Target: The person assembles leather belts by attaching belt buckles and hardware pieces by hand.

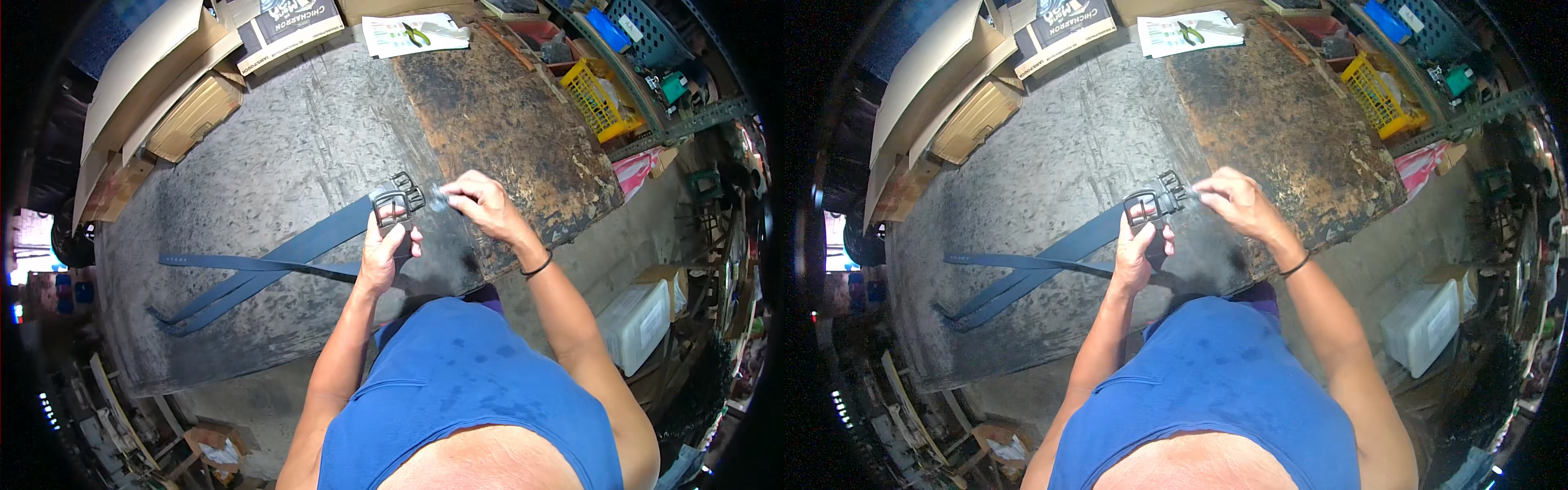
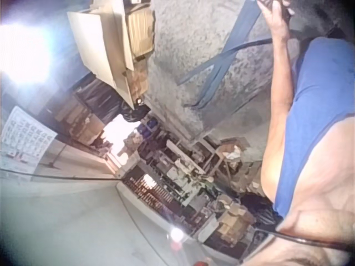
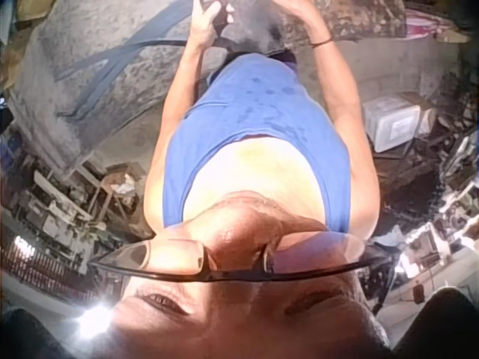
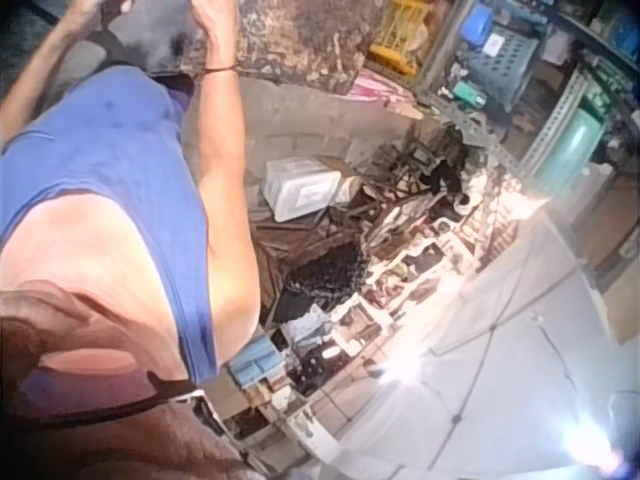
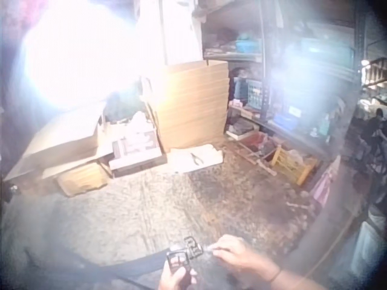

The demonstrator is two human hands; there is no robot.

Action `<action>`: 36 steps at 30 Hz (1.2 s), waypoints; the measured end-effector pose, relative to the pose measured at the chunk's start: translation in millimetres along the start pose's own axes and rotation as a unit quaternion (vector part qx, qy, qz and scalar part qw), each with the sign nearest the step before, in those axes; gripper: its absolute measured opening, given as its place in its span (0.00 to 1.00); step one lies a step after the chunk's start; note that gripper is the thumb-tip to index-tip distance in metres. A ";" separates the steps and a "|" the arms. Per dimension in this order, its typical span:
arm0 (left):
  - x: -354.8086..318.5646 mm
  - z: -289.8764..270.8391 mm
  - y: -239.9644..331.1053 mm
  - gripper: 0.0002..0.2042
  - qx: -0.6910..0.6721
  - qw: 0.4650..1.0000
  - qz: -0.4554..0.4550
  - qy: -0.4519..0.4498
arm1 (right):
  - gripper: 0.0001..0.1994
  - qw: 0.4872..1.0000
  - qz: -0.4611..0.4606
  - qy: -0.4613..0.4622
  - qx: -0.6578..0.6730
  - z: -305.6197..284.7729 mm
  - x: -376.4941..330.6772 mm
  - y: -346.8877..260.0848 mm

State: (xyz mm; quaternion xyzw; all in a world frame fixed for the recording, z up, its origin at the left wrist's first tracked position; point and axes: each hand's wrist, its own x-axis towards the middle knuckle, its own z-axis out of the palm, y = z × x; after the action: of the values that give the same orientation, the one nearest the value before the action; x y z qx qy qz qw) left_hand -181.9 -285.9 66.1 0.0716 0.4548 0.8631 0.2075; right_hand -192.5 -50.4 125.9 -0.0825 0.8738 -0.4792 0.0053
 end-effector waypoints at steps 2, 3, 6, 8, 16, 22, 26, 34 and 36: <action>0.4 3.3 3.0 0.21 -0.028 0.999 -0.017 -0.001 | 0.09 0.996 -0.049 0.063 0.032 20.3 8.2 -16.6; 0.4 6.0 5.3 0.21 -0.026 0.999 -0.021 -0.005 | 0.09 0.991 -0.076 0.087 0.072 37.3 11.0 -20.0; -5.9 17.5 13.5 0.24 -0.025 0.999 -0.026 0.038 | 0.07 0.876 0.185 0.057 0.442 80.0 -10.8 -31.1; -11.5 6.6 15.6 0.27 -0.025 0.997 0.016 0.068 | 0.06 0.932 0.040 0.012 0.360 96.8 -31.9 -12.7; -28.3 -4.7 38.9 0.33 0.095 0.992 0.025 0.079 | 0.12 0.952 0.208 0.095 0.203 38.9 -70.8 76.2; -16.7 18.2 -2.5 0.34 0.323 0.942 -0.072 0.060 | 0.17 0.871 0.331 0.144 0.335 -7.7 -103.5 120.6; -1.6 54.8 -31.5 0.33 0.519 0.855 -0.012 0.013 | 0.17 0.816 0.357 0.161 0.426 -30.4 -113.0 154.8; 20.9 55.8 -89.2 0.36 0.628 0.763 -0.154 0.003 | 0.14 0.876 0.274 0.176 0.355 -200.3 -45.0 147.4; 26.9 65.9 -95.8 0.37 0.684 0.707 -0.180 -0.002 | 0.07 0.906 0.168 0.216 0.324 -281.3 -17.3 157.4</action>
State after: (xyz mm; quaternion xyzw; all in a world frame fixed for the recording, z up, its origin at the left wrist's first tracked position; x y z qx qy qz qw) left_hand -157.6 -176.8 24.2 0.1128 0.9242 0.2622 0.2539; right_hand -222.2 270.5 144.9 0.1771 0.6508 -0.7342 -0.0770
